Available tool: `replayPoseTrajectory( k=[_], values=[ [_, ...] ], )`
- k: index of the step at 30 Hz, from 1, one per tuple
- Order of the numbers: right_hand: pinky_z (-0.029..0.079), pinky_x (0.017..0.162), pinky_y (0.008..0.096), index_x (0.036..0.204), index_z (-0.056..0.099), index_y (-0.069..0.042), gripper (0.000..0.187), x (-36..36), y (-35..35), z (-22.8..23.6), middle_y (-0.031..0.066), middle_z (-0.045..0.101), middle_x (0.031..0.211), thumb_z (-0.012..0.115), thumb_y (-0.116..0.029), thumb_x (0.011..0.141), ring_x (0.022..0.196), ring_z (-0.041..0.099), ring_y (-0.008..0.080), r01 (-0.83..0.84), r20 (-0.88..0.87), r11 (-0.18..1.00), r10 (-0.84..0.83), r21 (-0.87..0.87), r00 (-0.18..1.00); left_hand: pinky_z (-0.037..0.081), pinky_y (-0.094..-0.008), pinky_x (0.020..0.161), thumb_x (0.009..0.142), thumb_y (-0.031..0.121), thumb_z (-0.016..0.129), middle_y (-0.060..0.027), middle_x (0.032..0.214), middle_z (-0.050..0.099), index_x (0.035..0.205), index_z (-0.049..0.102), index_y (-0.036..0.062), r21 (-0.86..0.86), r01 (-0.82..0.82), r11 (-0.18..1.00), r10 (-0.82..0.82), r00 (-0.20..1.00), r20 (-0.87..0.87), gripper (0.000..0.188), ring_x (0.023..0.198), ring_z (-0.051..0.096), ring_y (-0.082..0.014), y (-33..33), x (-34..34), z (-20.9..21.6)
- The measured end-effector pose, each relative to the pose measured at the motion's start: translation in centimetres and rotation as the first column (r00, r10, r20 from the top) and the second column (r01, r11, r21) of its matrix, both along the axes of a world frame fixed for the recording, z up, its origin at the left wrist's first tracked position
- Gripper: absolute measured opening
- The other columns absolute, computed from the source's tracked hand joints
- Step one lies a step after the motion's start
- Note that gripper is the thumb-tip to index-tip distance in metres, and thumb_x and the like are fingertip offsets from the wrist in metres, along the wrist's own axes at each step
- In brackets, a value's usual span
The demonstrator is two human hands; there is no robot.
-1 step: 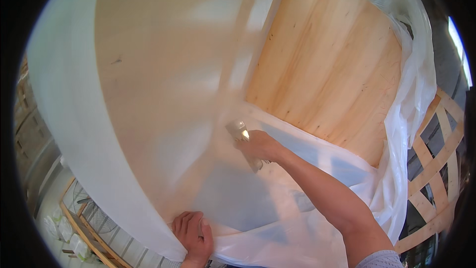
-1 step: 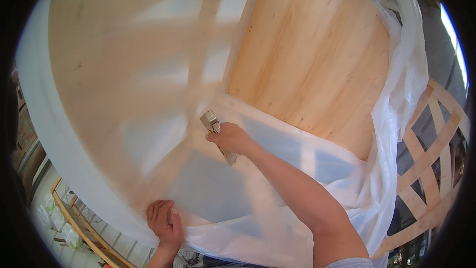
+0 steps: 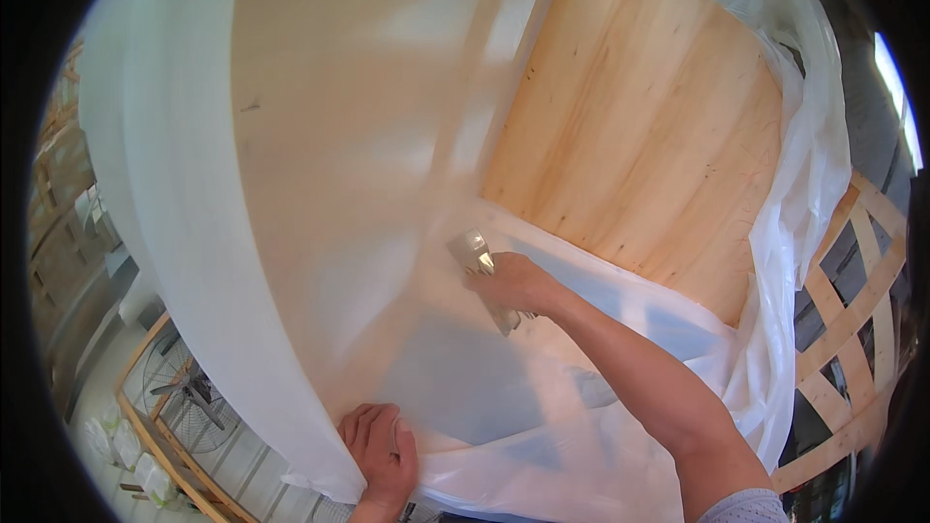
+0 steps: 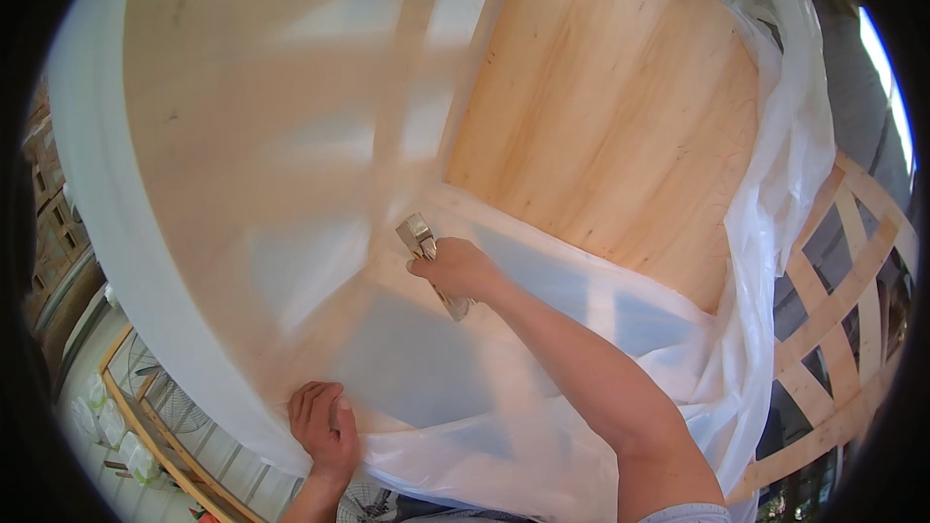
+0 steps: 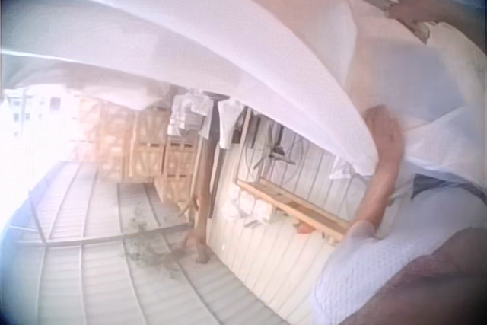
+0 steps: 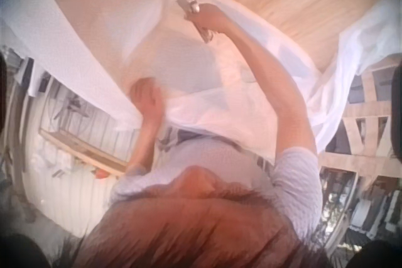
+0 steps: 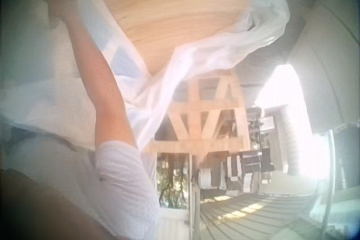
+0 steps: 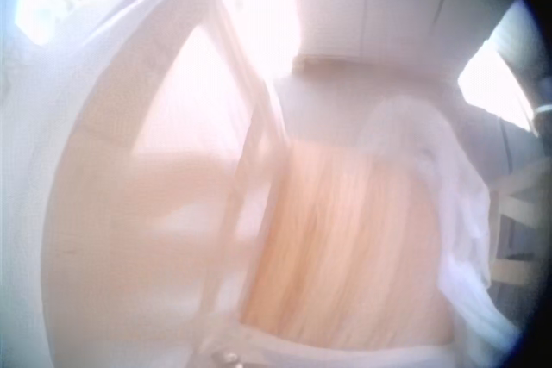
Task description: The person staples a white plastic sheet onto a wooden frame using a handheld staple gun. They smooth the plastic, pull it taut, and drive staples along the edges and corners to secure it to the frame.
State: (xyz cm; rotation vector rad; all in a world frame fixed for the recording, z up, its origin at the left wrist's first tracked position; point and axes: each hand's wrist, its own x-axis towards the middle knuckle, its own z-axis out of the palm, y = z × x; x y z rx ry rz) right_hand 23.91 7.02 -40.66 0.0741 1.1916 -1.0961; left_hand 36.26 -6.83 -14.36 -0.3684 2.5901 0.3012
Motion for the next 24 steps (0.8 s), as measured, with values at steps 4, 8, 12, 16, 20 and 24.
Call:
replayPoseTrajectory(
  k=[4,8,12,16,20,24],
  values=[
    [0.049,0.070,0.0411,0.077,0.064,0.001,0.052,-2.4,3.2,6.6,0.0153,0.066,0.079,0.060,-0.050,0.083,0.073,0.062,0.0280,-0.068,0.014,0.994,0.070,-0.090,0.997,0.029,-0.0555,0.109,0.080,0.008,0.064,-0.0139,0.114,0.062,0.105,0.063,-0.0002,-0.089,0.066,0.994,-0.058,0.994,0.096,0.027,0.115,0.052,-0.0348,-0.1,-0.7,2.8],
    [0.048,0.071,0.0413,0.084,0.067,0.003,0.055,-2.5,2.9,12.0,0.0176,0.066,0.082,0.060,-0.051,0.081,0.075,0.062,0.0298,-0.261,-0.051,0.931,0.257,-0.254,0.965,0.027,-0.0574,0.111,0.081,0.009,0.065,-0.0156,0.109,0.064,0.105,0.063,-0.0014,-0.254,0.085,0.963,-0.050,0.988,0.143,0.026,0.112,0.055,-0.0345,-1.1,-1.5,7.8],
    [0.049,0.073,0.0432,0.085,0.067,0.007,0.061,-1.2,-1.3,15.3,0.0230,0.066,0.086,0.059,-0.053,0.081,0.078,0.064,0.0336,-0.289,-0.124,0.875,0.261,-0.388,0.957,0.028,-0.0566,0.112,0.082,0.011,0.066,-0.0166,0.101,0.065,0.104,0.064,-0.0021,-0.246,0.159,0.956,-0.114,0.976,0.187,0.025,0.109,0.057,-0.0349,-2.0,-1.1,9.9],
    [0.052,0.074,0.0456,0.085,0.067,0.011,0.065,0.0,-5.3,16.9,0.0276,0.067,0.089,0.057,-0.054,0.084,0.080,0.066,0.0395,-0.298,-0.164,0.852,0.251,-0.430,0.954,0.040,-0.0502,0.101,0.085,0.011,0.066,-0.0199,0.104,0.063,0.108,0.061,-0.0046,-0.193,0.194,0.962,-0.150,0.964,0.219,0.029,0.111,0.055,-0.0408,-2.8,-0.8,10.3],
    [0.048,0.063,0.0444,0.077,0.068,0.005,0.059,3.1,-7.5,18.8,0.0200,0.065,0.071,0.055,-0.050,0.089,0.063,0.062,0.0320,-0.289,-0.282,0.894,0.196,-0.343,0.939,0.046,-0.0470,0.095,0.086,0.011,0.066,-0.0218,0.107,0.062,0.110,0.060,-0.0061,-0.172,0.207,0.963,-0.168,0.962,0.217,0.031,0.113,0.054,-0.0436,-2.9,-0.7,10.6],
    [0.052,0.071,0.0457,0.083,0.068,0.006,0.060,4.2,-6.8,19.7,0.0232,0.067,0.079,0.053,-0.052,0.090,0.075,0.065,0.0383,-0.225,-0.316,0.933,0.132,-0.280,0.940,0.046,-0.0472,0.095,0.087,0.013,0.065,-0.0220,0.109,0.061,0.111,0.059,-0.0057,-0.166,0.150,0.975,-0.116,0.973,0.198,0.032,0.113,0.054,-0.0432,-2.4,-0.6,10.8]
  ],
)
